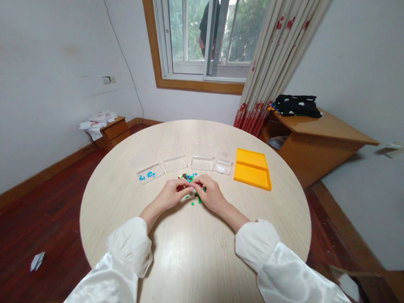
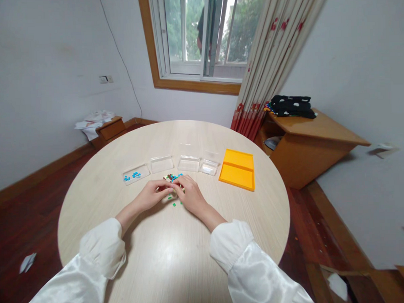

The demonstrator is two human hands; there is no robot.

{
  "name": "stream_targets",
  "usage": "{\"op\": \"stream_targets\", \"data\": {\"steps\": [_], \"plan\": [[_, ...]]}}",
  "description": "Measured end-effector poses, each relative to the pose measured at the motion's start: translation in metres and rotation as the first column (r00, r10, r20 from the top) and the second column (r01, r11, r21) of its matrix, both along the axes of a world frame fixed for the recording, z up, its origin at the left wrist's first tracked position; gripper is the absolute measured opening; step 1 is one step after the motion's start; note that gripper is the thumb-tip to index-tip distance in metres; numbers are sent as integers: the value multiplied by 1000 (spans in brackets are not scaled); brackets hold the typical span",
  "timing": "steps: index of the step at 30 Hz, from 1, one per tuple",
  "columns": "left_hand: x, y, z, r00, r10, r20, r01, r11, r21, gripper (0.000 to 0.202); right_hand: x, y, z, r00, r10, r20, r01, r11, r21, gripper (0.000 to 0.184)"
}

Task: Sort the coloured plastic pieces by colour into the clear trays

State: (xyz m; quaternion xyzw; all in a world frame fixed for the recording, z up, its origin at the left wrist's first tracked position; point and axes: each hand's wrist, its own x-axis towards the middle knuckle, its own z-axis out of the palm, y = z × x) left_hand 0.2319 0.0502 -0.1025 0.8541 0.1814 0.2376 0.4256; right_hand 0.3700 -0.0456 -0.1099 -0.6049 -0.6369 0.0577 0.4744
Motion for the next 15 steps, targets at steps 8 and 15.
{"op": "stream_targets", "data": {"steps": [8,15], "plan": [[-2,1,-2,1000,-7,12,7,998,-55,27,2,1,-2,999,42,22,-43,997,56,14],[-10,28,-2,885,454,103,-459,888,31,29,17,0,-12,971,-175,162,193,976,-104,15]]}}
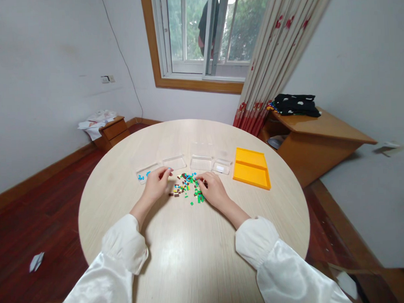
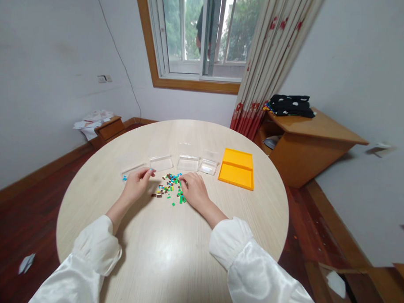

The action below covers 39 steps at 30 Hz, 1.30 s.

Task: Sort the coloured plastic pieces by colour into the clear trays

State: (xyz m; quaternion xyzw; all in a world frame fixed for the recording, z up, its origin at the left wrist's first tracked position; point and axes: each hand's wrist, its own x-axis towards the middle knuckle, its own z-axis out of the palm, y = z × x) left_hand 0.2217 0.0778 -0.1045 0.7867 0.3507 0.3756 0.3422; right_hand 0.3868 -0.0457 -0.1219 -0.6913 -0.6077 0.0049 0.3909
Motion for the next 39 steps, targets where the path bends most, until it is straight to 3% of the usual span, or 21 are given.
{"op": "stream_targets", "data": {"steps": [5,9,25,32,39], "plan": [[-17,28,-6,932,356,-68,-349,932,100,33,3,-7,-1,989,-76,130,92,989,-118,16],[-29,41,-13,874,464,-141,-434,878,201,32,1,-10,1,976,-91,196,126,976,-176,16],[-33,35,-7,773,493,-398,-445,870,213,29,-1,-11,6,969,-86,231,154,942,-298,18],[-34,38,-12,792,488,-367,-429,872,234,28,-2,-11,5,979,-97,180,153,933,-327,15],[-29,34,-10,864,448,-229,-382,880,281,21,-3,-9,5,977,-87,194,147,934,-325,14]]}}
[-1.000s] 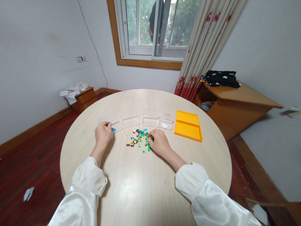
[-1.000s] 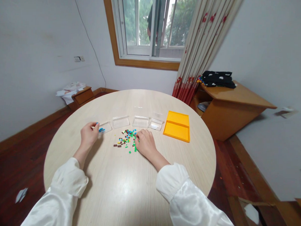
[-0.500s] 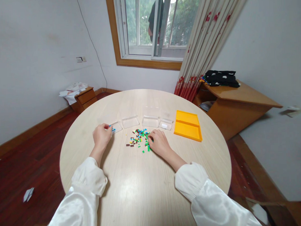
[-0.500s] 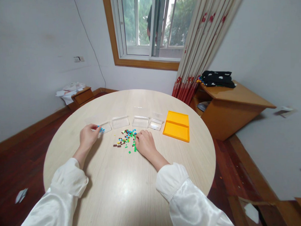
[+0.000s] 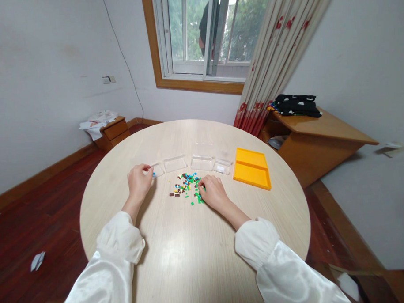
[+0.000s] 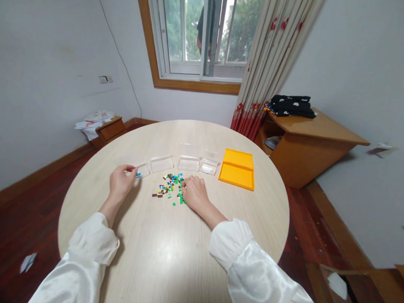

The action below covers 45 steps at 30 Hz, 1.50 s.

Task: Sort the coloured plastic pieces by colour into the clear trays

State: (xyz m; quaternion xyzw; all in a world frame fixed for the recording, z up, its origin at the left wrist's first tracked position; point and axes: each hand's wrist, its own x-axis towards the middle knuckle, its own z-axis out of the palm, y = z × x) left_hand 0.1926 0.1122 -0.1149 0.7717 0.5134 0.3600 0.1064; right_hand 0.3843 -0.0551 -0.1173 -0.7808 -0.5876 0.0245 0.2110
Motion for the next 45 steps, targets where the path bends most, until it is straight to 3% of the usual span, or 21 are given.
{"op": "stream_targets", "data": {"steps": [10,15,20,23,28,41,43,45], "plan": [[17,-21,9,957,-251,142,240,966,92,17,-5,3,1,997,1,75,2,999,-44,19],[25,-40,15,875,-468,126,454,882,128,14,-6,8,-2,1000,-11,4,10,997,78,15],[31,-52,15,738,-668,99,661,745,96,11,-11,12,3,993,39,-109,-18,982,189,12],[34,-54,11,686,-722,88,720,691,62,9,-15,13,4,983,98,-155,-64,975,215,12],[37,-54,7,655,-754,46,752,657,53,9,-20,13,4,959,180,-221,-124,962,243,12],[35,-57,11,659,-750,50,748,661,58,11,-17,16,0,922,240,-305,-144,942,305,15],[33,-54,12,698,-715,46,712,699,63,12,-13,16,-1,935,216,-281,-131,947,294,15],[29,-47,14,774,-632,42,627,774,85,12,-6,15,-4,959,153,-241,-86,960,265,19]]}}
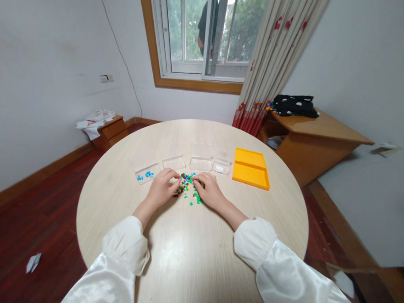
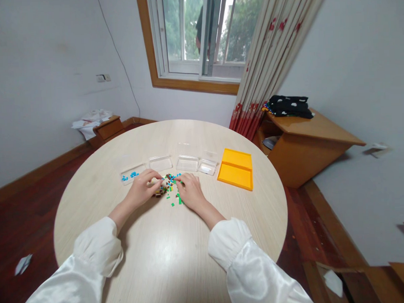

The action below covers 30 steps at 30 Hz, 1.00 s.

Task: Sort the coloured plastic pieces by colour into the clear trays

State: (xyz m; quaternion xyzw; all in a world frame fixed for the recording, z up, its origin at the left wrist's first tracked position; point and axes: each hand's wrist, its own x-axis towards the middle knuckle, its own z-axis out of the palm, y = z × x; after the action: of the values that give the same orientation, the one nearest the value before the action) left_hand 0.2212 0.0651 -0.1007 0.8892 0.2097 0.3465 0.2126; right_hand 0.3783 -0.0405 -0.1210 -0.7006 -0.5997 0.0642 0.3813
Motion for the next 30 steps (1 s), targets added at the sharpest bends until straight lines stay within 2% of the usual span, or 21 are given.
{"op": "stream_targets", "data": {"steps": [3,6,10,13,21,30], "plan": [[-9,15,1,972,236,14,-237,971,30,12,10,-3,-3,995,-70,69,75,994,-76,28],[-19,30,-3,890,455,-1,-455,890,31,13,15,-6,-5,993,-52,109,66,989,-132,34],[-29,42,-12,781,615,-106,-616,787,32,14,13,-10,-4,991,1,137,18,991,-133,35],[-32,45,-16,733,658,-175,-659,750,57,16,11,-11,-2,990,8,141,11,991,-137,34],[-32,42,-11,674,691,-260,-687,716,123,26,9,-11,0,986,26,168,10,977,-213,31],[-30,42,-12,691,681,-242,-675,728,121,25,12,-7,-7,982,2,188,34,982,-184,27]]}}
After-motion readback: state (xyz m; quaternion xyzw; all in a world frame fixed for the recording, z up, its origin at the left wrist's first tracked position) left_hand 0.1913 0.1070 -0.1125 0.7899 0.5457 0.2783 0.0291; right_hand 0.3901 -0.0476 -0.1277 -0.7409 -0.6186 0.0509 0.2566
